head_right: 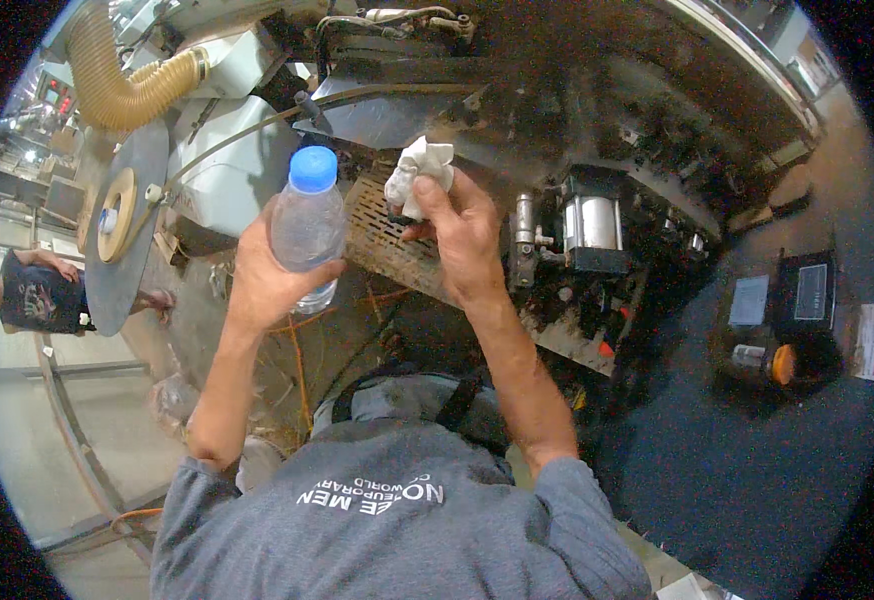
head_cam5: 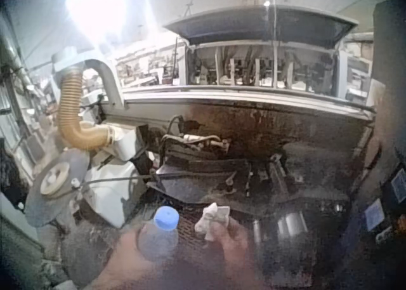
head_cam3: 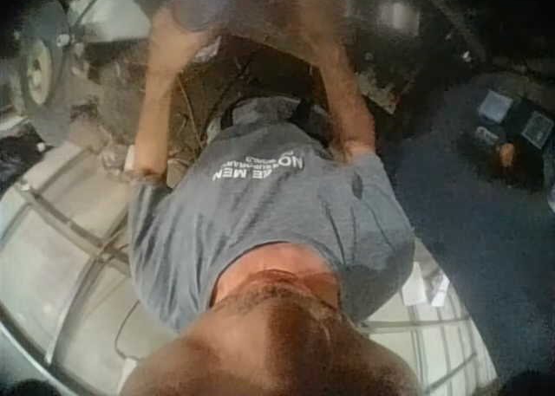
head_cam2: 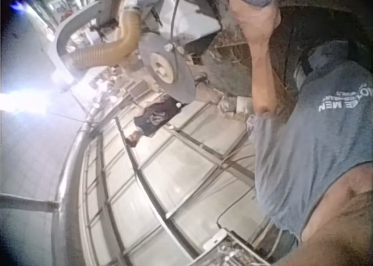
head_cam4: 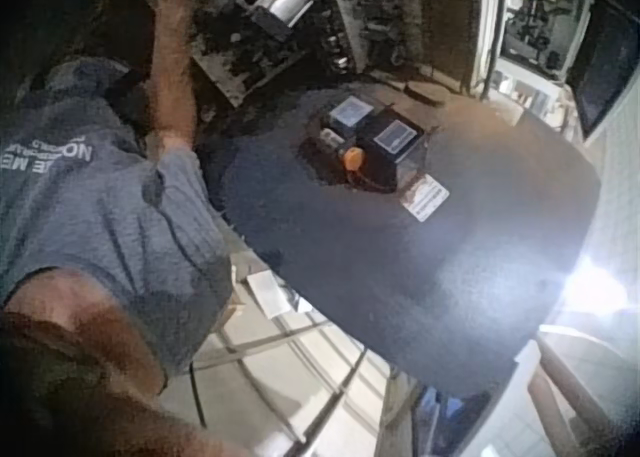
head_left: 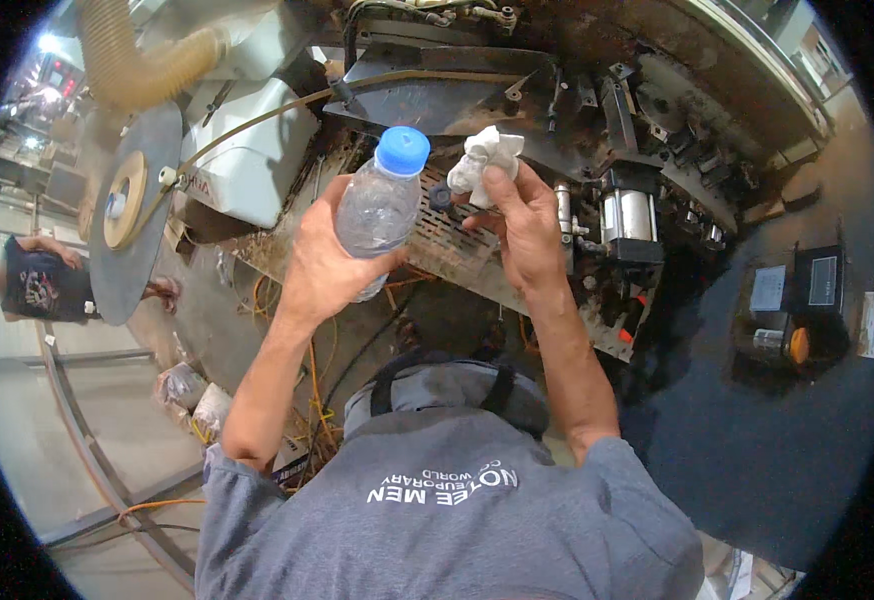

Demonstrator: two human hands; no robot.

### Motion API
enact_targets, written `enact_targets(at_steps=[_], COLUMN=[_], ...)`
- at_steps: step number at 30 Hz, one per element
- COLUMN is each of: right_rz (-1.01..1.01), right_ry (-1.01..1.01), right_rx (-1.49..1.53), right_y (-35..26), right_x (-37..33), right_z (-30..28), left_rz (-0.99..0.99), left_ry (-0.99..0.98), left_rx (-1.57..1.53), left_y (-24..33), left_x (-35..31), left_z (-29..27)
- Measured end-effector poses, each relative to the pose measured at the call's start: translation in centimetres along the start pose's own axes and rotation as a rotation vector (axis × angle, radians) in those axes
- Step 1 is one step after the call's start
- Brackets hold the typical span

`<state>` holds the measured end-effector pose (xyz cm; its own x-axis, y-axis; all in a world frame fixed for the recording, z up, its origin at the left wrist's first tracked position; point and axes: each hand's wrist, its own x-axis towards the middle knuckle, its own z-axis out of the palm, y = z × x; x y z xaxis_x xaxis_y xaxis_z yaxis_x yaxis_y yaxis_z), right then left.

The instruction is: The person pours water from a plastic bottle onto a cloth and wipes down various metal components of a machine.

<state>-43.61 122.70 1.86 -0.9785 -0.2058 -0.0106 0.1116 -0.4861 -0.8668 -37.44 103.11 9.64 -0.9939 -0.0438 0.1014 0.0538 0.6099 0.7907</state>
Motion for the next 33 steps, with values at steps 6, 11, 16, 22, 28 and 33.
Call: enact_targets(at_steps=[6,11,16,22,28,33], right_rz=[-0.021,-0.063,-0.085,-0.104,-0.001,-0.096], right_ry=[-0.006,0.015,-0.03,-0.071,-0.085,-0.088], right_rx=[-0.058,-0.127,-0.158,-0.173,-0.103,-0.222], right_y=[0.9,0.5,-0.2,0.5,-0.8,0.3], right_x=[0.4,0.4,0.5,1.1,0.9,1.6], right_z=[0.8,1.6,1.8,1.0,1.2,0.5], left_rz=[0.046,0.041,0.092,0.086,0.118,0.169], left_ry=[-0.047,-0.093,-0.115,-0.129,-0.15,-0.133], left_rx=[0.156,0.255,0.305,0.439,0.506,0.596], left_y=[-0.2,-0.3,-0.2,-0.8,-0.9,-1.0], left_x=[0.8,1.7,2.5,3.2,3.7,4.0], left_z=[-1.4,-2.0,-2.0,-1.9,-2.0,-2.1])
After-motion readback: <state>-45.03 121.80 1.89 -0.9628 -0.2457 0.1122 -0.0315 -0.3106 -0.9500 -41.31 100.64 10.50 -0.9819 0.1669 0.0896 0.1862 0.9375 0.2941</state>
